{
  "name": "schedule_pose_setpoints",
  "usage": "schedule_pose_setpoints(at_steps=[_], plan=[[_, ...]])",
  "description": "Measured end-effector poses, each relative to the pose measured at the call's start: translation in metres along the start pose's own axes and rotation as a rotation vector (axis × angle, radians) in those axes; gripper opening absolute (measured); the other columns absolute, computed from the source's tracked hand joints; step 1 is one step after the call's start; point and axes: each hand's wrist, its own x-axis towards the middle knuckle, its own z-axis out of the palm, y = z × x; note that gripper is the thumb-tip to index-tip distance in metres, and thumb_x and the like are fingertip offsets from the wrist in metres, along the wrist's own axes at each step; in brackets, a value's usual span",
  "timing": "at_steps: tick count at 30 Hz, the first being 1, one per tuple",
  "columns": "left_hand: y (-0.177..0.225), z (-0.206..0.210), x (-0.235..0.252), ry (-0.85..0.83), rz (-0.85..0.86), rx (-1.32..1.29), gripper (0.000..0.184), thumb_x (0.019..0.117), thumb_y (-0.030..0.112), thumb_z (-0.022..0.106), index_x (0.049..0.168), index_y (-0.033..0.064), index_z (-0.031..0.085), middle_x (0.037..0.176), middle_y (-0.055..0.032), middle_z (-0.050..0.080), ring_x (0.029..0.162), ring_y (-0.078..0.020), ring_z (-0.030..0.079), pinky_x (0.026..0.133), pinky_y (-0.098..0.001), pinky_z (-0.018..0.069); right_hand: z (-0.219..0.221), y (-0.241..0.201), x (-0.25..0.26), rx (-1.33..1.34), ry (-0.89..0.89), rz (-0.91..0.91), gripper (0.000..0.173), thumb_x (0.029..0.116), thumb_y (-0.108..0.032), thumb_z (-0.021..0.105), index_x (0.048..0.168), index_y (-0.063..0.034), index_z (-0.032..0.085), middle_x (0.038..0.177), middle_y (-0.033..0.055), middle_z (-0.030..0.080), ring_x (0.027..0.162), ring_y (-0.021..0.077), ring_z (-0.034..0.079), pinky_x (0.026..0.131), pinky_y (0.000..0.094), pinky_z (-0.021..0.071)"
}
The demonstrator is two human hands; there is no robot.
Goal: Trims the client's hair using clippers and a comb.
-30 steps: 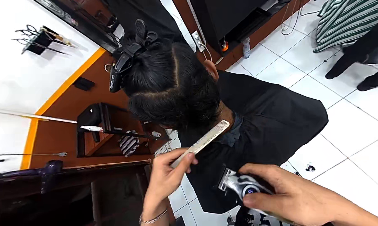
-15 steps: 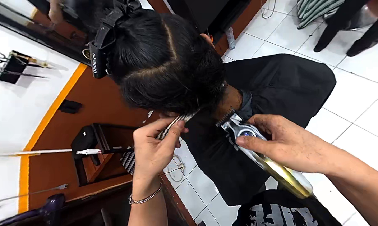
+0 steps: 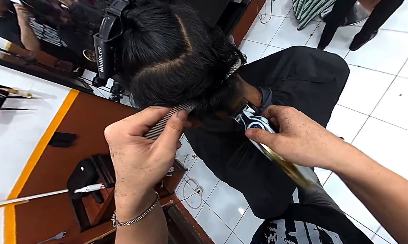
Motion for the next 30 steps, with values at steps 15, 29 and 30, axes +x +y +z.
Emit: schedule_pose_setpoints(at_steps=[15, 29, 30], plan=[[-0.002, -0.011, 0.007, -0.036, 0.029, -0.058, 0.018, 0.1015, 0.022, 0.063, 0.099, 0.0066, 0.071, 0.083, 0.0048, 0.073, 0.057, 0.0017, 0.062, 0.050, -0.0152, 0.0516, 0.017, -0.012, -0.008, -0.054, 0.053, -0.037, 0.030, 0.0964, -0.041, 0.069, 0.100, -0.0126, 0.060, 0.066, -0.0038, 0.057, 0.056, 0.0060, 0.057, 0.048, 0.0253, 0.0457], [0.001, -0.026, 0.010, -0.029, 0.076, -0.124, 0.018, 0.1022, 0.020, 0.060, 0.105, 0.0048, 0.070, 0.087, 0.0038, 0.074, 0.057, -0.0010, 0.061, 0.050, -0.0160, 0.0509, 0.051, -0.017, -0.010, -0.020, 0.100, -0.147, 0.043, 0.0957, -0.043, 0.069, 0.118, -0.0072, 0.057, 0.082, 0.0024, 0.063, 0.071, 0.0151, 0.065, 0.062, 0.0363, 0.0567], [0.005, -0.030, 0.010, -0.011, 0.082, -0.155, 0.017, 0.1019, 0.019, 0.060, 0.105, 0.0056, 0.070, 0.087, 0.0046, 0.074, 0.057, -0.0015, 0.063, 0.051, -0.0162, 0.0525, 0.051, -0.020, -0.014, -0.017, 0.007, -0.181, 0.045, 0.0970, -0.042, 0.067, 0.121, -0.0057, 0.058, 0.088, 0.0059, 0.064, 0.078, 0.0188, 0.066, 0.068, 0.0399, 0.0570]])
